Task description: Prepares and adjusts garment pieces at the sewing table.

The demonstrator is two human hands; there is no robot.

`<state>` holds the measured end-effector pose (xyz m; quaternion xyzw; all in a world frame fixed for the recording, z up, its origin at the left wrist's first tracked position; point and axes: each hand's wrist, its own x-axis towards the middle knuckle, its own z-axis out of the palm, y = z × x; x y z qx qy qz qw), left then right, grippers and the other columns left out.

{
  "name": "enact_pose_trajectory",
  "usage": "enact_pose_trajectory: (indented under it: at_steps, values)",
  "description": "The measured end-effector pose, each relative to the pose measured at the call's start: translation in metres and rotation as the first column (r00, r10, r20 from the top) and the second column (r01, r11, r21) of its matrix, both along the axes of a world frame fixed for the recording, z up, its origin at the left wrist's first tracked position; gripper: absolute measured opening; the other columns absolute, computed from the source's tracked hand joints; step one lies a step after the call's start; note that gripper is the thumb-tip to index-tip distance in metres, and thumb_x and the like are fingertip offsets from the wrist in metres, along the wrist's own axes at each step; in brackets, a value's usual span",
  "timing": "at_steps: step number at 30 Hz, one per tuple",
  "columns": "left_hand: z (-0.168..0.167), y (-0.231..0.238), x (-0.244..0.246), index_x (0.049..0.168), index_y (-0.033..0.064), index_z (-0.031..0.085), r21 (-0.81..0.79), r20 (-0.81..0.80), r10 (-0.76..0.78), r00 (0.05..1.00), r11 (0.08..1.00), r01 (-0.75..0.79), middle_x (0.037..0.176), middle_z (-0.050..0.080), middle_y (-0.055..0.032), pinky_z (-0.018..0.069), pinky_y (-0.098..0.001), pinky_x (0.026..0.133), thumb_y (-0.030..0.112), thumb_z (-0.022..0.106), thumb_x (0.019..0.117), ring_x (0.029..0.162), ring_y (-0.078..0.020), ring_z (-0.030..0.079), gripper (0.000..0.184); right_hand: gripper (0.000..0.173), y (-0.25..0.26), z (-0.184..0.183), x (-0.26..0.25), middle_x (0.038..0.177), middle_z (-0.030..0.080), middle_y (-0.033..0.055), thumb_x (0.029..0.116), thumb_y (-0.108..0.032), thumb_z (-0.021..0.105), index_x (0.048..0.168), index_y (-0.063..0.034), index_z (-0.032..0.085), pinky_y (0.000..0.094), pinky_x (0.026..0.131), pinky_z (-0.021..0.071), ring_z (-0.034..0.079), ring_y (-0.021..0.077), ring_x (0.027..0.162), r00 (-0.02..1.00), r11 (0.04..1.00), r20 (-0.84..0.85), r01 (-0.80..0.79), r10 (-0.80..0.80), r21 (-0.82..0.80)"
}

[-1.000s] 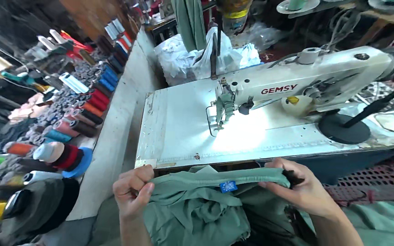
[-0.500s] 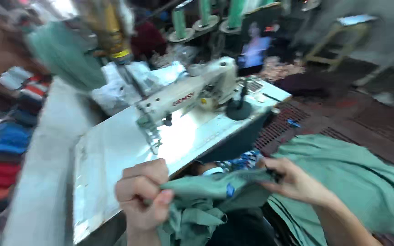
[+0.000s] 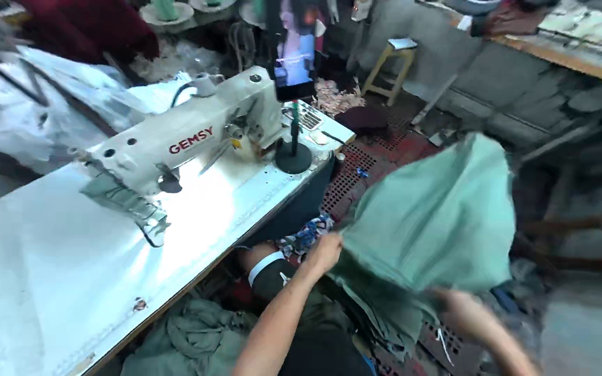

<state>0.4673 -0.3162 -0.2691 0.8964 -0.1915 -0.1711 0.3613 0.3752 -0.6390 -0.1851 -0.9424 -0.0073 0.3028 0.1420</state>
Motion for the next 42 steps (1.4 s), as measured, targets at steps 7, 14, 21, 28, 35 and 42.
enact_pose_trajectory:
  at_steps: [7,14,21,28,35,42]
  values:
    - [-0.009,0.099,-0.067,0.126,0.0042,0.068,0.011,-0.238,0.15,0.96,0.988,-0.151,0.128,0.068,-0.0158,0.0465,-0.0457,0.111,0.024,0.061,0.1023,0.124,-0.0275,0.063,0.032,0.037,0.12,-0.093,0.033,0.104,0.074,0.0187,0.1008,-0.042,0.061,0.112,-0.0093,0.076,0.0655,0.092,0.0532,0.071,0.0391,0.103,0.923,0.944,-0.201,-0.31,0.328,0.114]
    - [0.011,0.158,-0.137,0.114,0.0063,0.071,-0.2,-0.241,0.625,0.743,0.717,-0.668,0.11,0.074,-0.0062,0.0561,-0.0395,0.098,0.031,0.071,0.0953,0.104,-0.0157,0.07,0.032,0.053,0.332,0.021,0.105,0.115,0.071,0.0139,0.0981,-0.056,0.06,0.125,-0.0105,0.066,0.0554,0.084,0.0571,0.07,0.0326,0.102,0.816,0.822,0.442,-0.512,0.373,0.251]
    - [-0.002,0.144,-0.135,0.142,-0.0037,0.05,-0.496,-0.405,0.777,0.483,0.257,-0.829,0.133,0.065,-0.0177,0.0566,-0.0374,0.102,0.02,0.076,0.0925,0.118,-0.0208,0.068,0.061,0.041,0.422,0.013,0.139,0.136,0.059,0.0186,0.1079,-0.036,0.042,0.139,-0.0199,0.063,0.0535,0.101,0.0466,0.056,0.0388,0.123,0.574,0.733,0.656,-0.679,0.49,0.046]
    - [0.001,0.123,-0.076,0.121,-0.0082,0.058,-0.574,-0.71,0.632,0.311,-0.262,-0.776,0.106,0.069,-0.0177,0.059,-0.0361,0.083,0.004,0.075,0.0912,0.092,-0.0207,0.068,0.037,0.03,0.343,-0.012,0.105,0.131,0.066,0.0112,0.1016,-0.035,0.059,0.123,-0.0184,0.073,0.051,0.103,0.0511,0.061,0.0315,0.124,0.538,0.718,0.817,-0.651,0.21,0.245]
    - [0.008,0.11,-0.065,0.115,-0.0084,0.059,-0.383,-0.899,0.317,0.303,-0.233,-0.894,0.097,0.073,-0.0148,0.0611,-0.0329,0.082,0.011,0.056,0.1054,0.085,-0.0194,0.073,0.022,0.032,0.24,-0.093,0.053,0.112,0.07,0.0144,0.1028,-0.029,0.057,0.115,-0.0044,0.073,0.039,0.093,0.0571,0.069,0.0208,0.101,0.983,0.793,0.183,-0.124,0.017,0.596]
    - [0.102,0.147,-0.048,0.132,0.0002,0.051,-0.845,-0.529,0.353,0.772,-0.137,-0.517,0.122,0.07,-0.0141,0.0585,-0.0412,0.094,0.012,0.034,0.11,0.106,-0.024,0.071,0.03,0.038,0.255,-0.081,0.064,0.114,0.072,0.0134,0.1036,-0.026,0.056,0.133,-0.0036,0.063,0.0425,0.095,0.0576,0.071,0.0217,0.101,0.991,0.797,0.09,-0.136,0.103,0.588]
